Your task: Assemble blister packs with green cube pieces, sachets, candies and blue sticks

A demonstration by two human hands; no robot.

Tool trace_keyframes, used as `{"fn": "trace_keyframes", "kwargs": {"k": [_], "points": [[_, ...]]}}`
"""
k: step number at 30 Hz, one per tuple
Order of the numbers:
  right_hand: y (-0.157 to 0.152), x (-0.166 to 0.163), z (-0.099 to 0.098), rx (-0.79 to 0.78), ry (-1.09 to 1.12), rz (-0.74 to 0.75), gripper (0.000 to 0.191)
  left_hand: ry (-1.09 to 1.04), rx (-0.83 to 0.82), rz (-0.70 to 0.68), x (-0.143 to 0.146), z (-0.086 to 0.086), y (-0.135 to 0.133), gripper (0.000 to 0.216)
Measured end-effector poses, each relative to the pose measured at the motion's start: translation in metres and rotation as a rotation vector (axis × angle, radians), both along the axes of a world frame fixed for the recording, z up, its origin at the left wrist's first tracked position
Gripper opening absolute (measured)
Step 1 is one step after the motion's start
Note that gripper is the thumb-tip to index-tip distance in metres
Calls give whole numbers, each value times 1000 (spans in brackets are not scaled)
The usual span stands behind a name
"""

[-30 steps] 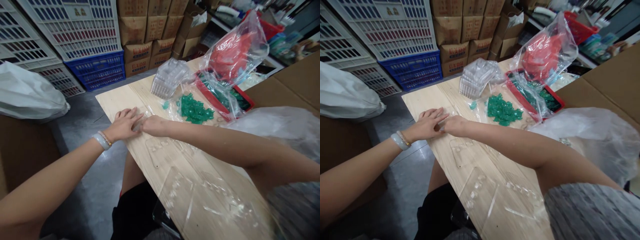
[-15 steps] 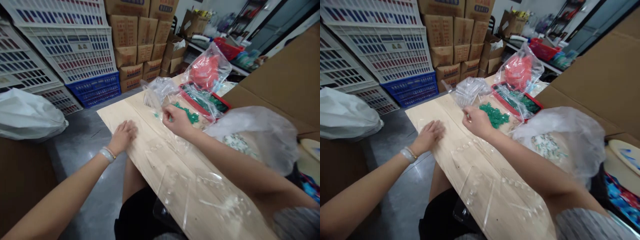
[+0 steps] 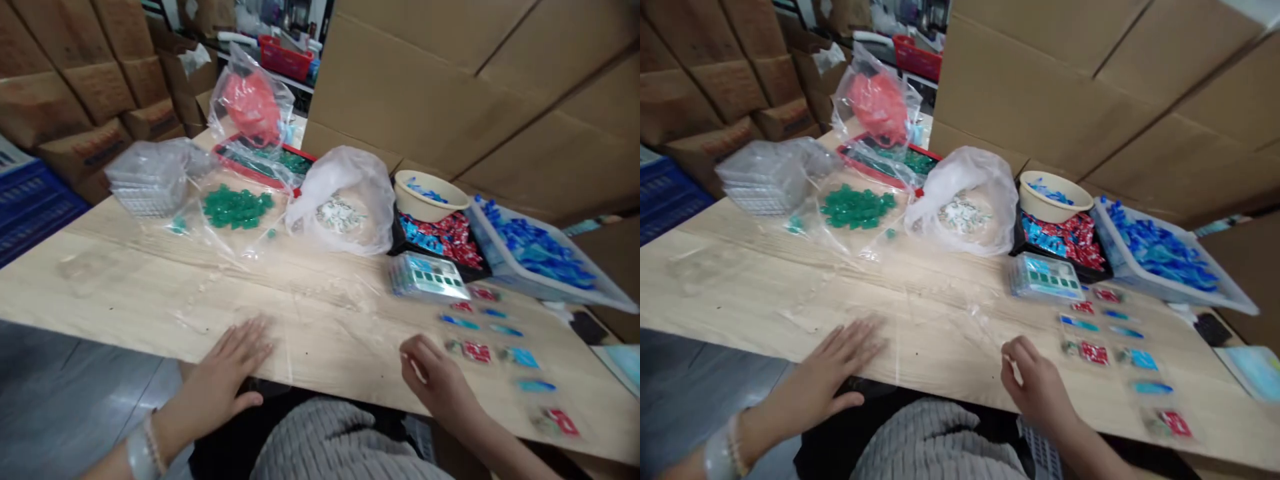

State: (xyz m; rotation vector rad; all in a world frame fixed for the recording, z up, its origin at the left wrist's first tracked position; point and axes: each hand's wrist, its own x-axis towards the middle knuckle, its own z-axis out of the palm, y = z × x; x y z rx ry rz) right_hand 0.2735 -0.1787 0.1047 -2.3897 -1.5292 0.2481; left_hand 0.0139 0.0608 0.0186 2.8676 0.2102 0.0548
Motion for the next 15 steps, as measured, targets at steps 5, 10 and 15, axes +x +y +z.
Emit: {"fn": "trace_keyframes", "kwargs": {"k": [5,10,15], "points": [[-81,-10,-29,-150,-85,125,29,28,91,49,56,-5,-33,63],[-117,33,-61,-179,-234,241,33,0,112,-84,124,13,-29,54],[-103,66,-83,-130,-232,307,31,59,147,45,161,-4,-24,45]]}}
